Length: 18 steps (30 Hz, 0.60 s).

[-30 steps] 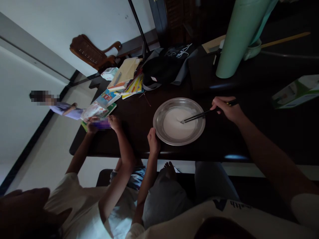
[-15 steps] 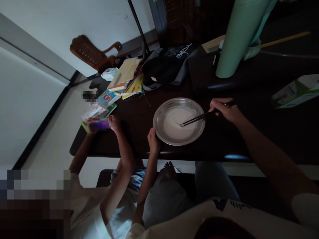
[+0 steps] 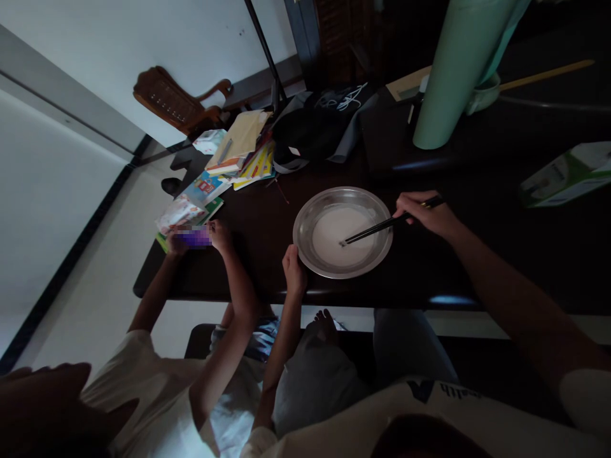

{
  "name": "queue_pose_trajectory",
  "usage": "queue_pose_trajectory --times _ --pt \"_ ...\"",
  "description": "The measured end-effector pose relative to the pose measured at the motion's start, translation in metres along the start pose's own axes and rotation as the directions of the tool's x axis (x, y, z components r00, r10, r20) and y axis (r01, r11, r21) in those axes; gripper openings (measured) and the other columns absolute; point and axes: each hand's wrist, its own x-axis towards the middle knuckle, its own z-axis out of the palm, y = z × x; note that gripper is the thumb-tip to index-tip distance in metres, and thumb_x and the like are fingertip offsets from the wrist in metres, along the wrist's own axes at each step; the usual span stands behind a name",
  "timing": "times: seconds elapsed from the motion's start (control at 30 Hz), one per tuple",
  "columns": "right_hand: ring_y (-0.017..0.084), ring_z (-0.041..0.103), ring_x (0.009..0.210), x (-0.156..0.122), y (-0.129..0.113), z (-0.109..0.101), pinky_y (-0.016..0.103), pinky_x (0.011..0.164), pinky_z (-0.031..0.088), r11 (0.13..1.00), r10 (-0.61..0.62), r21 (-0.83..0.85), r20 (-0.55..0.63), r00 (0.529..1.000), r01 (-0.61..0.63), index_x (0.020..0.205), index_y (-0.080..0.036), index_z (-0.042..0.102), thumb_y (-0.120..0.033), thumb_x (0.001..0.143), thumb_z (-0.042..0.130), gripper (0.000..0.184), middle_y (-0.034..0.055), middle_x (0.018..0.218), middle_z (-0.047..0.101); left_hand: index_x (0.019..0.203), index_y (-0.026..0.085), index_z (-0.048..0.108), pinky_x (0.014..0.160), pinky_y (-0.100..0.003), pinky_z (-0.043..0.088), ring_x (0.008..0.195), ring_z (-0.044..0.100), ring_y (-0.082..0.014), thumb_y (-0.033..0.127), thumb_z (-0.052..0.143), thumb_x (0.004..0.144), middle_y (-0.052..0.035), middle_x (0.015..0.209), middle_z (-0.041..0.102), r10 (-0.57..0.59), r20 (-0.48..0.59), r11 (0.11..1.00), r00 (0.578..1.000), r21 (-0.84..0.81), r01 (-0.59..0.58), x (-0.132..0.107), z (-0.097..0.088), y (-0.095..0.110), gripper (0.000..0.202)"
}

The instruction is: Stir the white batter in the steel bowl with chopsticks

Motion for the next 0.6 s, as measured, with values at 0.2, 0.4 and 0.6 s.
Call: queue_pose_trajectory --times 0.2,0.4,0.6 --pt "0.013 0.053 0.055 0.002 -0.001 0.003 0.03 0.055 0.039 0.997 -0.035 -0.075 -0.032 0.999 0.032 0.069 -0.023 0.07 -0.048 0.085 0.061 0.031 -0.0001 0.056 0.056 0.054 0.017 0.041 0.057 -0.02 0.033 0.06 0.03 -0.0099 0.031 0.057 0.09 0.0044 0.059 0.033 0.001 -0.012 1.0 1.0 0.015 -0.001 -0.001 0.002 0.003 0.042" --pt "0.011 0.047 0.047 0.0 0.001 -0.003 0.03 0.05 0.037 1.0 -0.014 0.003 -0.044 0.999 0.014 0.06 -0.023 0.067 -0.049 0.089 0.055 0.041 0.0005 0.055 0.056 0.054 0.017 0.039 0.056 -0.02 0.031 0.059 0.028 -0.0096 0.03 0.057 0.09 0.0048 0.059 0.031 0.005 -0.003 1.0 1.0 -0.02 -0.005 0.0 0.001 0.001 0.042" --pt "0.013 0.055 0.057 0.001 -0.001 0.007 0.03 0.057 0.041 0.997 -0.04 -0.065 0.018 0.999 0.041 0.07 -0.023 0.07 -0.043 0.085 0.063 0.026 0.0002 0.061 0.06 0.055 0.018 0.039 0.054 -0.02 0.031 0.058 0.028 -0.0092 0.038 0.061 0.087 0.0052 0.059 0.031 0.005 0.002 0.999 1.0 -0.033 -0.005 0.001 -0.001 -0.002 0.044"
